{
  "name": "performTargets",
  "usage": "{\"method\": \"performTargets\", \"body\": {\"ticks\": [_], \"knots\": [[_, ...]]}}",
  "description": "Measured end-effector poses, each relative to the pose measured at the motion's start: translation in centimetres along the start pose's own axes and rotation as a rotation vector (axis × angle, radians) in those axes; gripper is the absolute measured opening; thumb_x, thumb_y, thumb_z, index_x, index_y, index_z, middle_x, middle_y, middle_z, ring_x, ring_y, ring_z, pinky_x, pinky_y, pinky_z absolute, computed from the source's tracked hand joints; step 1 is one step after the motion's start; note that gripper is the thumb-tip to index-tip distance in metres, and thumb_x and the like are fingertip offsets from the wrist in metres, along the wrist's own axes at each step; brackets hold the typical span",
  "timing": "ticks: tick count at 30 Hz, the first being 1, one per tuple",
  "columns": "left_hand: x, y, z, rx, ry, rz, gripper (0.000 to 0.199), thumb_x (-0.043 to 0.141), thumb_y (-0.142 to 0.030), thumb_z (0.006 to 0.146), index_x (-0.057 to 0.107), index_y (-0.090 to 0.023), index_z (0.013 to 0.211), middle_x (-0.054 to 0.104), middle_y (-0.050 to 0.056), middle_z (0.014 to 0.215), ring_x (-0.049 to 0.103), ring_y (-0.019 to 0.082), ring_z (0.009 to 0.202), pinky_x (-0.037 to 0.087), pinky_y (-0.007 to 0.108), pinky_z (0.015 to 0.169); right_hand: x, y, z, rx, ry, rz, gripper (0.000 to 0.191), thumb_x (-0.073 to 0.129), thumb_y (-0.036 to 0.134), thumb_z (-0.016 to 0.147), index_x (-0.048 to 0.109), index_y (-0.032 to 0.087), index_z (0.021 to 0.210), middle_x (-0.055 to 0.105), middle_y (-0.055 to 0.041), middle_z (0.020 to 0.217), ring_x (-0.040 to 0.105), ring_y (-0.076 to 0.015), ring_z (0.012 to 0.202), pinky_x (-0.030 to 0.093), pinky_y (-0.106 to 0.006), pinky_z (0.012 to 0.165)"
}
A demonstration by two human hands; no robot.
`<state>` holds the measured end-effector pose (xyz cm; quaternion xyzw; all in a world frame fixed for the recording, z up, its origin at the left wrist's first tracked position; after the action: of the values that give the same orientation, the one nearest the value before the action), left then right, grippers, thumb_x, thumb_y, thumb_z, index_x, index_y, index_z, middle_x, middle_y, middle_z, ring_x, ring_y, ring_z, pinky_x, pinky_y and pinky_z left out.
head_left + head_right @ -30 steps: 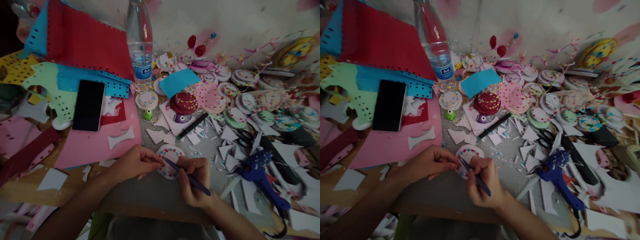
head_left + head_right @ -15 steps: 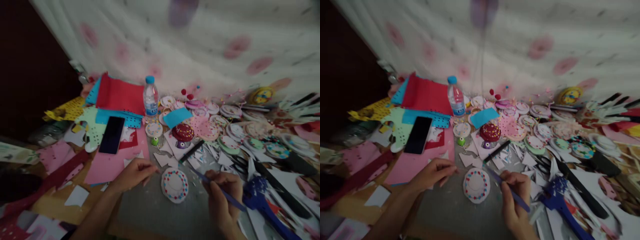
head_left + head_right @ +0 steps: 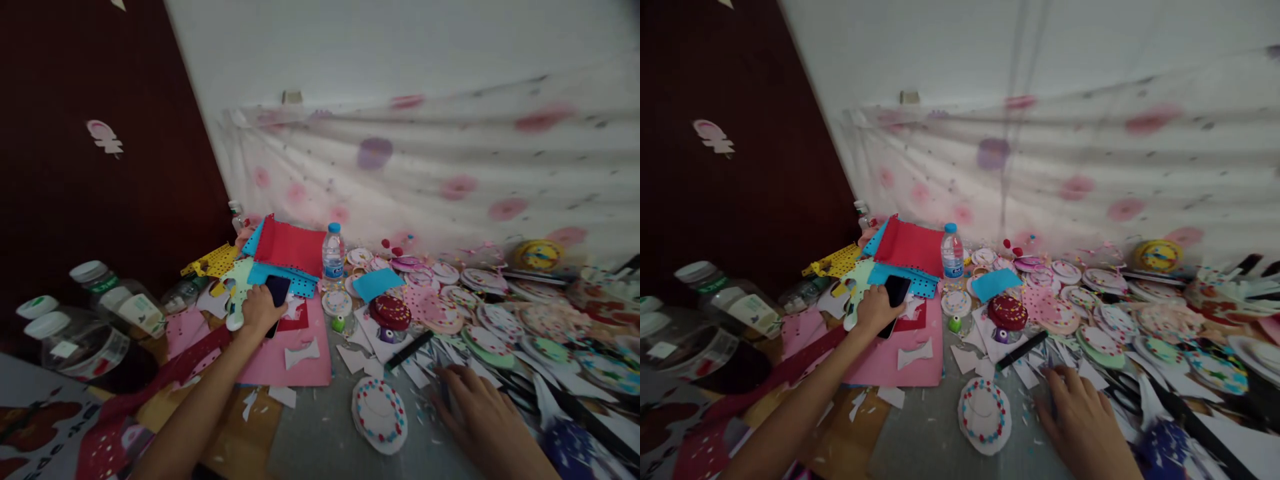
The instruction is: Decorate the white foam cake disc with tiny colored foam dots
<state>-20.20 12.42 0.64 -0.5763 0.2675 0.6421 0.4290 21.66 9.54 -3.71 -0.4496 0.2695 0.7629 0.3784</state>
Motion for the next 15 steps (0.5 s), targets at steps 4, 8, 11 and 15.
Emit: {"method": "performTargets", "body": {"ticks": [4, 8, 11, 15], "knots": [[0.9, 0.0, 1.0, -0.055, 0.036, 0.04, 0.072, 0.067, -0.055, 0.07, 0.054, -0.004, 0.119, 0.056, 0.027, 0.118, 0.053, 0.043, 0.113, 0.049, 0.047, 0.085, -3.7, 4.8, 4.2, -0.052, -0.017, 0.279, 0.018, 0.047, 0.029, 0.09, 0.056, 0.021, 0.103, 0.062, -0.0111, 0.1, 0.063, -0.0242, 0.088, 0.051, -0.038, 0.074], [1.4, -0.1, 1.9, -0.079, 0.114, 0.019, 0.08, 0.074, -0.053, 0.066, 0.052, -0.003, 0.124, 0.054, 0.029, 0.125, 0.051, 0.044, 0.118, 0.045, 0.047, 0.094, -3.1, 11.8, 9.9, -0.103, 0.16, 0.638, 0.014, 0.043, 0.017, 0.087, 0.052, 0.02, 0.097, 0.06, -0.0084, 0.095, 0.06, -0.0181, 0.086, 0.048, -0.03, 0.075], [1.7, 0.5, 2.7, -0.11, 0.203, -0.046, 0.079, 0.075, -0.052, 0.069, 0.05, -0.005, 0.127, 0.053, 0.026, 0.129, 0.051, 0.04, 0.12, 0.042, 0.049, 0.099, 1.5, 16.8, 13.7, -0.047, 0.429, 0.736, 0.015, 0.053, 0.016, 0.082, 0.052, 0.018, 0.096, 0.063, -0.0059, 0.092, 0.06, -0.0155, 0.08, 0.046, -0.026, 0.07], [2.1, 2.3, 3.9, -0.161, 0.377, -0.213, 0.043, 0.059, -0.042, 0.09, 0.054, -0.015, 0.124, 0.058, 0.012, 0.124, 0.06, 0.026, 0.107, 0.05, 0.048, 0.091, 7.6, 21.1, 17.7, 0.047, 0.552, 0.72, 0.026, 0.067, 0.03, 0.078, 0.056, 0.013, 0.095, 0.065, -0.0057, 0.08, 0.061, -0.0167, 0.071, 0.044, -0.024, 0.058]]}}
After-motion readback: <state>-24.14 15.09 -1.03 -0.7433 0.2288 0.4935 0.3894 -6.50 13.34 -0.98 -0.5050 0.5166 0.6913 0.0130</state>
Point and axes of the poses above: each hand's wrist, its own z-axis towards the middle knuckle, its own x-axis out of the palm, y = z × x, the point moved 8 cm from there along z, towards the middle knuckle
